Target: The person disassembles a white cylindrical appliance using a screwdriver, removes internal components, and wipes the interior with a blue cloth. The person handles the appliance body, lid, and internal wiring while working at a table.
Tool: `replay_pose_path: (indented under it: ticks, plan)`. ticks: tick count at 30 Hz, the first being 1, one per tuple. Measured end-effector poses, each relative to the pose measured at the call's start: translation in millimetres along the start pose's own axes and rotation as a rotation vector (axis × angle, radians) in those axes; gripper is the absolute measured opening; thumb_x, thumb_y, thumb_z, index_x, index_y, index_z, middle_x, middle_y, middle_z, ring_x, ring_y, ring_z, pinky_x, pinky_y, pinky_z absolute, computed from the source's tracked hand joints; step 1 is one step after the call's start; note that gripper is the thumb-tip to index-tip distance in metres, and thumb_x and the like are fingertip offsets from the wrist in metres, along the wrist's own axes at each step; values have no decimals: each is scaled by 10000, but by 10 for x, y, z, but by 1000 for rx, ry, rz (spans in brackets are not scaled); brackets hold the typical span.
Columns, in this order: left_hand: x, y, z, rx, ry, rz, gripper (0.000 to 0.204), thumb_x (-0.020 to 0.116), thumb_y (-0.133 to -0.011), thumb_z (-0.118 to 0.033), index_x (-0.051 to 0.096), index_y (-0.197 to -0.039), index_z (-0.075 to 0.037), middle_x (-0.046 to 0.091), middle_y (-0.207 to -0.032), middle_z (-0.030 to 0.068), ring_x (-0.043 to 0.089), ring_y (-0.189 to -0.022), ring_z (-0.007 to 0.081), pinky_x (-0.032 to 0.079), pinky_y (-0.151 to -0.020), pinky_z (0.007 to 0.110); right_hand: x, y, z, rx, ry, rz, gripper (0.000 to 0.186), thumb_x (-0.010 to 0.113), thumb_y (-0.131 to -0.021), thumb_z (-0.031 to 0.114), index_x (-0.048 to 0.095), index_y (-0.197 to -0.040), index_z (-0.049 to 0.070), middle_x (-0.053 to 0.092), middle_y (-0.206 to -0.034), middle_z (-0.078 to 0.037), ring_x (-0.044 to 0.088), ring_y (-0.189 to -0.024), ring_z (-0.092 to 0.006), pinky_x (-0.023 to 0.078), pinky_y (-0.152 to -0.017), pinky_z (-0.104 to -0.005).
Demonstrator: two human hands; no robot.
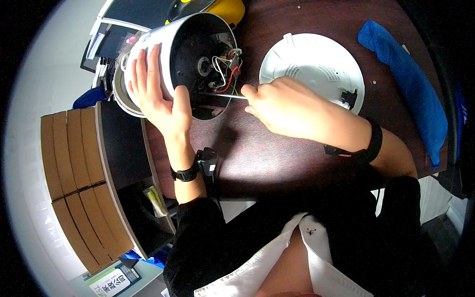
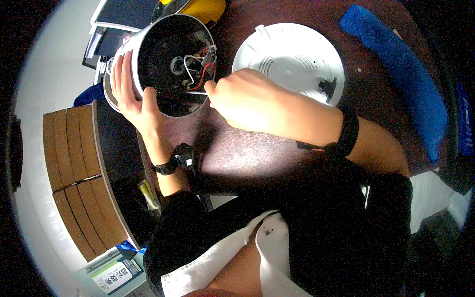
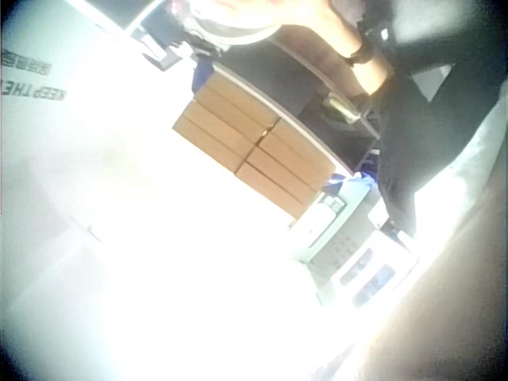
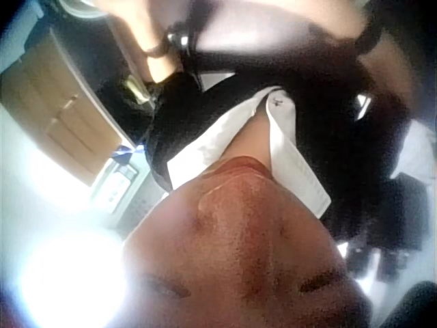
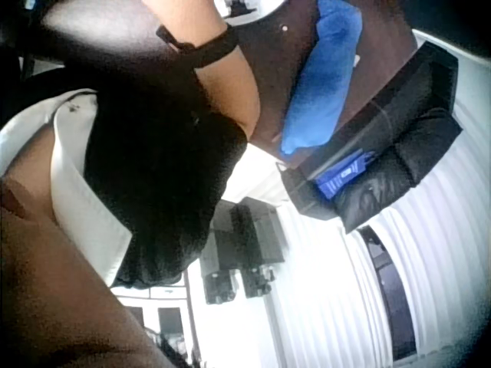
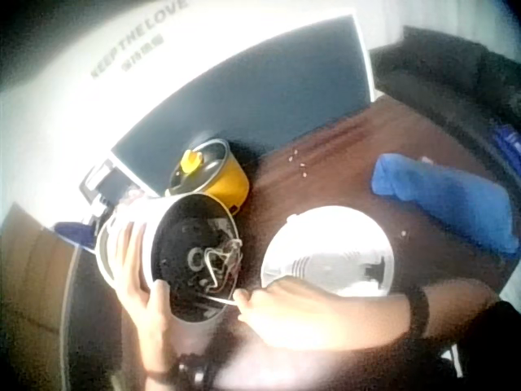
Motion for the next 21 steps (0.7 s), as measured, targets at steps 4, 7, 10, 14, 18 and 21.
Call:
replay_pose_path:
  ticks: [4,7,10,14,18,21]
  plan:
    - [-8,7,4,-2,0,-9,685,489,-561,-161,556,-1239,-92,482,-1300,195,369,-1261,370,136,-1082,480,67,13,-23,74,-158,14,205,491,-922,190,547,-928,-7,562,-578,-135,582,-480,-258,469,-443,-345]
    - [3,-11,2,20,18,-7,688,490,-557,-163,556,-1238,-91,484,-1297,194,374,-1257,371,134,-1082,485,157,38,-62,380,-593,238,228,446,-959,218,522,-978,4,522,-575,-65,531,-405,-166,412,-347,-283]
    - [9,-11,6,-9,21,-13,683,492,-554,-167,563,-1230,-94,485,-1292,200,379,-1253,367,138,-1080,483,373,110,-70,536,-992,383,281,412,-976,259,498,-1031,-3,490,-601,-36,492,-379,-119,367,-297,-257]
    - [-9,-4,9,-10,17,-22,680,493,-553,-170,567,-1225,-97,486,-1288,206,384,-1248,367,145,-1077,479,443,119,-23,553,-1247,425,309,413,-975,280,480,-1073,-5,484,-609,-38,471,-371,-106,356,-288,-251]
    - [2,-14,16,12,14,-20,679,493,-552,-170,568,-1223,-95,487,-1286,207,389,-1244,370,150,-1075,477,472,143,-37,594,-1393,415,334,413,-972,295,475,-1091,-10,494,-614,-35,458,-370,-104,352,-290,-243]
    - [-6,-19,3,16,11,-27,677,493,-552,-169,570,-1220,-93,489,-1285,207,392,-1241,372,151,-1074,474,465,149,-27,593,-1473,392,346,417,-969,304,473,-1094,-13,501,-618,-35,456,-373,-106,352,-292,-242]
Point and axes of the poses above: each hand's wrist, its own y-axis away from the middle knuckle, its own x-axis out of the palm, z = x × y, the point moved 7 cm from there along -y, towards the middle knuckle
